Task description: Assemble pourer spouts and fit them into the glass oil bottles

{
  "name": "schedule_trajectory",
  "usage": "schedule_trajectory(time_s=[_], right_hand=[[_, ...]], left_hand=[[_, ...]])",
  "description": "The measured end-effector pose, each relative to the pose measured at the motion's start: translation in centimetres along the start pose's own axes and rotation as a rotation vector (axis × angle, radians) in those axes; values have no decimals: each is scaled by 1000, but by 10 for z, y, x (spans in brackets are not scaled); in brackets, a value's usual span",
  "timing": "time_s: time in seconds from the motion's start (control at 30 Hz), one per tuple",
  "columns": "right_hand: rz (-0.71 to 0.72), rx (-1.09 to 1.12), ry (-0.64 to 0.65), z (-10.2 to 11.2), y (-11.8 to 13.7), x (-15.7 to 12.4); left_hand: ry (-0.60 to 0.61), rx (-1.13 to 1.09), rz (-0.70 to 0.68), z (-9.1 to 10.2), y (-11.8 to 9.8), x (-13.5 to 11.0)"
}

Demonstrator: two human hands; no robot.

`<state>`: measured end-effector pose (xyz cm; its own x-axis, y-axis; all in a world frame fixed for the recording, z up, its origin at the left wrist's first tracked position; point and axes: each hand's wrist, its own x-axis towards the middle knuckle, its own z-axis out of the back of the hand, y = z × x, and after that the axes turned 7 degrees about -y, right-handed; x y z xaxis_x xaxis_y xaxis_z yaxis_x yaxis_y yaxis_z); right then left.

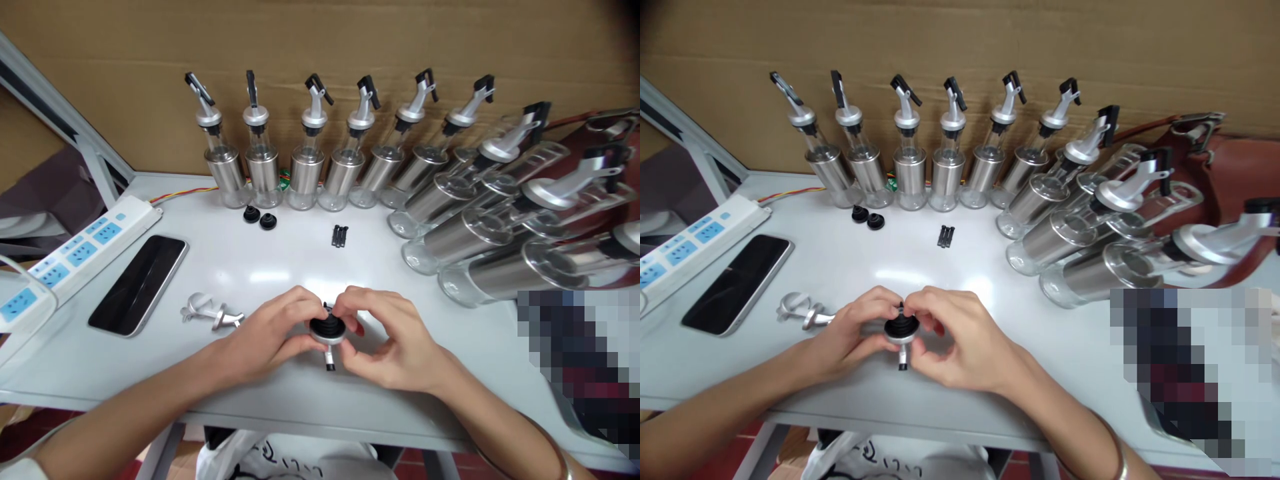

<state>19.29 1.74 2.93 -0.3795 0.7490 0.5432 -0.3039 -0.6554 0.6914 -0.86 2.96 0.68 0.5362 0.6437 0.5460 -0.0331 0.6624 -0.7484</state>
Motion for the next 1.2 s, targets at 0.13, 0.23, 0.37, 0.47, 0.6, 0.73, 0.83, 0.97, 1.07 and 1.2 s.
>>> schedule_trajectory(time_s=[0.13,0.23,0.37,0.47,0.6,0.73,0.83,0.97,1.07,1.2], right_hand=[[13,-3,3,0,-1,-1],[7,7,14,0,-1,-1],[-1,2,30,1,-1,0],[-48,13,51,1,0,1],[-238,90,114,3,3,5],[-355,150,147,3,4,6],[-353,185,121,2,2,5],[-303,123,74,-1,1,4],[-209,69,31,-2,1,4],[-156,42,27,-3,1,4]], left_hand=[[12,24,0,1,0,0],[47,36,21,1,0,0],[70,46,27,2,-1,0],[64,51,85,2,-3,0],[61,34,199,2,-9,-1],[39,-28,311,3,-11,-1],[-35,-115,389,3,-11,0],[-138,-243,552,2,-12,3],[-161,-375,686,2,-11,5],[-177,-416,782,0,-10,7]])
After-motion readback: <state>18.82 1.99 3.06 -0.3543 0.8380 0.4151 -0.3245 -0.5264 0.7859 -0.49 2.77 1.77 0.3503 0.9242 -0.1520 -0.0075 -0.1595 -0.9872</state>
